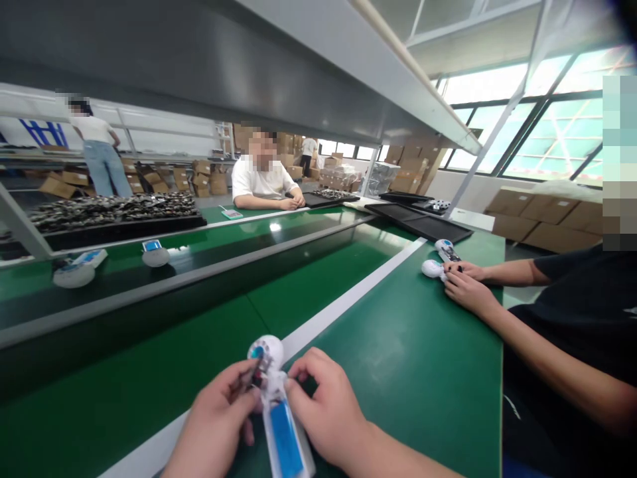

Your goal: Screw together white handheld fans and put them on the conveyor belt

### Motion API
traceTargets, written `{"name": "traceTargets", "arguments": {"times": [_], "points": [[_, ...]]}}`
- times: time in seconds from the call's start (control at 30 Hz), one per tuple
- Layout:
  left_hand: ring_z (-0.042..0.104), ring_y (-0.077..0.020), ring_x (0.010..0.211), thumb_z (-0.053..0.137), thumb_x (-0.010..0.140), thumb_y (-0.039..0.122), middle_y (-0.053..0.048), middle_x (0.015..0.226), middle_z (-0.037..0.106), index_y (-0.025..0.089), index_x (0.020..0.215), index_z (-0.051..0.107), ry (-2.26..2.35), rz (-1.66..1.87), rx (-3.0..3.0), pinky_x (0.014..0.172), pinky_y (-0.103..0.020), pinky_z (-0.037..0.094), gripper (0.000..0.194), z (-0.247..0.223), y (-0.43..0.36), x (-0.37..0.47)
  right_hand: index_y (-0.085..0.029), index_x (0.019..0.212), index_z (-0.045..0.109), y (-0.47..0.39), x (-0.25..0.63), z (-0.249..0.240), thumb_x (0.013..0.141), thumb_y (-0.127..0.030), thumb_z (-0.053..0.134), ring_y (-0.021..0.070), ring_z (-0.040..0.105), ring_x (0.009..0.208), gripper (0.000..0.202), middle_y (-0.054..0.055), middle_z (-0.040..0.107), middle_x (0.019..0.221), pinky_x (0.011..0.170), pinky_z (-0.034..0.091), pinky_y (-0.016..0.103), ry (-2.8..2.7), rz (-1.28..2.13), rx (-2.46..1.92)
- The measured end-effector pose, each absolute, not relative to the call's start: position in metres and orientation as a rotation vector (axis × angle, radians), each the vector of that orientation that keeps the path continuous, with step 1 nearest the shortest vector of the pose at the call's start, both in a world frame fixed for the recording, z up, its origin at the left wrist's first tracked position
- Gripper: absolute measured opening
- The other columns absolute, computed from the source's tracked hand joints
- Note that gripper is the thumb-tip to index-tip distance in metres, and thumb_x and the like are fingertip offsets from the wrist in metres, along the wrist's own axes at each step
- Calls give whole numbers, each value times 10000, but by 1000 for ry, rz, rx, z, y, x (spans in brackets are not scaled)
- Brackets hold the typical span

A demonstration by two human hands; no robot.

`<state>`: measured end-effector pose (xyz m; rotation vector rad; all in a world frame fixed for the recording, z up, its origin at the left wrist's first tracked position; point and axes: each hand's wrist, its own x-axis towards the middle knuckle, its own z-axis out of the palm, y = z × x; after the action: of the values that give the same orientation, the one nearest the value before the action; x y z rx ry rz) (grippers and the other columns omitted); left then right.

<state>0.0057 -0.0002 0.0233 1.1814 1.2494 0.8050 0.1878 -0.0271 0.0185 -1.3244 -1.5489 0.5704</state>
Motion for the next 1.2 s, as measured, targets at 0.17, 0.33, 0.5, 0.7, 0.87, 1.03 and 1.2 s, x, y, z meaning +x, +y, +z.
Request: {"name": "traceTargets", "arguments": {"times": [0.17,0.33,0.5,0.7,0.87,1.03,1.2], "points": [[698,-216,974,637,849,392,-91,1212,660,293,1402,460,1332,1437,697,845,-355,594,589,21,33,-19,-183,800,610,-12,212,1,848,-367,520,197,539,668,211,13,574,727,592,433,250,-1272,836,-1456],[524,-314,1307,556,880,533,-29,1382,586,374,1270,612,1462,1063,1690,1075,-544,442,424,1,13,-15,-187,742,607,-12,212,-5,819,-379,525,191,531,670,222,7,570,721,606,418,248,-1346,788,-1446],[578,-280,1254,543,896,307,15,1254,674,373,1188,660,872,598,2722,1055,-525,476,321,-17,-2,-4,-185,738,606,-13,210,-8,833,-371,515,191,543,685,228,9,581,730,634,425,252,-1404,743,-1416],[567,-297,1255,556,879,273,-21,1272,650,327,1209,625,621,422,2851,1080,-572,439,341,-36,12,-7,-181,734,607,-13,210,-10,841,-379,502,197,548,686,249,14,586,726,635,426,256,-1444,727,-1415],[544,-311,1264,624,815,238,-38,1278,637,302,1163,652,650,418,2832,1107,-564,408,355,-32,8,-4,-183,732,608,-14,211,-8,849,-405,499,199,542,676,274,13,585,717,620,420,257,-1466,727,-1432],[560,-304,1251,662,773,158,-36,1262,649,294,1139,668,731,308,2793,1103,-550,420,391,1,0,0,-185,740,598,-13,212,-10,857,-406,510,201,545,684,265,10,578,719,637,430,261,-1460,741,-1414],[564,-322,1246,694,762,160,-61,1249,655,267,1104,677,741,197,2790,1096,-575,408,359,10,0,2,-186,740,592,-12,213,-12,863,-406,512,203,541,682,264,10,573,717,637,430,265,-1463,747,-1411]]}}
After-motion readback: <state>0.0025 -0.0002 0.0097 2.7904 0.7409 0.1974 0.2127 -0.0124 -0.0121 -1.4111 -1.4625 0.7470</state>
